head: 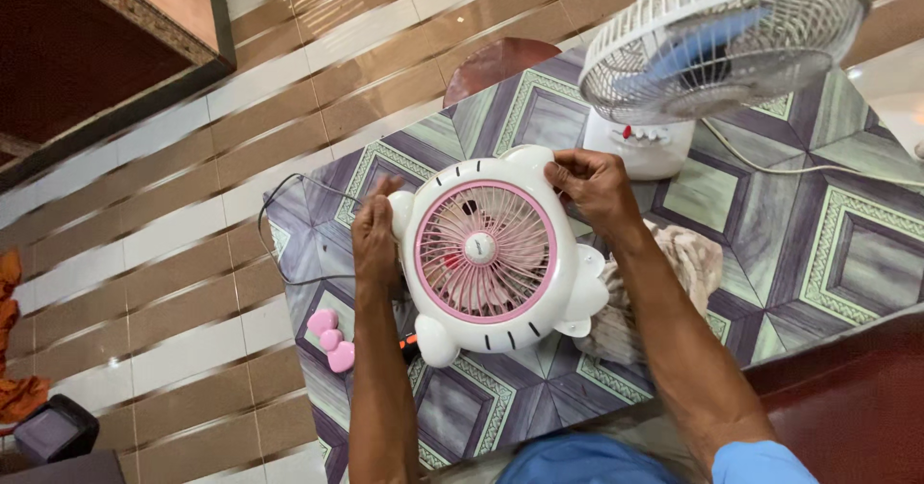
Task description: The person assembles a small white electric fan on a patterned table. They use a yellow-handled screwdriver to tighten screws on the fan housing, then attach the front grille and align the components. The fan is fully assembled by the end of the clip.
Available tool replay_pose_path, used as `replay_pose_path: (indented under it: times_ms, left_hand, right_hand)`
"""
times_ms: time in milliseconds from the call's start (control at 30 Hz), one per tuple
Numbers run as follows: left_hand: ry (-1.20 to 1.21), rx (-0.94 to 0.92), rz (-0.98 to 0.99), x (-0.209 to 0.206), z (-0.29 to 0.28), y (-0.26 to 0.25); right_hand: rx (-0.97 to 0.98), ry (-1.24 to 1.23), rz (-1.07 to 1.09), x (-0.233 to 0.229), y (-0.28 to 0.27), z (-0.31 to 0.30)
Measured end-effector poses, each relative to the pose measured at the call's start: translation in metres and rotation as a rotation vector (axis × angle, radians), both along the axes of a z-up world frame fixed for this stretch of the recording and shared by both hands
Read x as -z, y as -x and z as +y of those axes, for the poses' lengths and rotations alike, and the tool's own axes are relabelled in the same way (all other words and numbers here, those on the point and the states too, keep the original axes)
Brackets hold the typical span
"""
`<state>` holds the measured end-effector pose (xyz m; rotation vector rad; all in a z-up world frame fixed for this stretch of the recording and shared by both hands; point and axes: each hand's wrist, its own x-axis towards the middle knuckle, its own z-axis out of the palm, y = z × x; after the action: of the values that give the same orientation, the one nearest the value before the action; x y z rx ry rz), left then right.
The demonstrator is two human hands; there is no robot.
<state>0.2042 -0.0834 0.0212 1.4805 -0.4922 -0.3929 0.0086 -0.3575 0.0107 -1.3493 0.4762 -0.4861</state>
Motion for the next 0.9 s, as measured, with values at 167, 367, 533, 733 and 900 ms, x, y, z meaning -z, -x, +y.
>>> replay_pose_path:
  times_ms: [167, 367, 533, 733, 900]
  left_hand:
    - [0.035, -0.027, 0.105, -0.005, -0.009, 0.007]
    - [0.113, -0.073, -0.058, 0.008, -0.011, 0.003]
    - [0.127, -0.138, -0.054, 0.017, -0.014, 0.000]
    - [0.126, -0.127, -0.004, 0.013, -0.016, -0.001]
    - [0.134, -0.094, 0.119, 0.006, -0.019, -0.001]
  right_hand:
    - [0.005, -0.052, -0.075, -0.003, -0.011, 0.001]
    - [-0.091, -0.011, 0.002, -0.007, -0.020, -0.001]
    - [-0.107, -0.086, -0.106, -0.011, -0.017, -0.004]
    - [-0.119, 0.051, -0.052, -0.009, -0.018, -0.010]
    - [-0.089, 0.026, -0.053, -0.004, -0.022, -0.009]
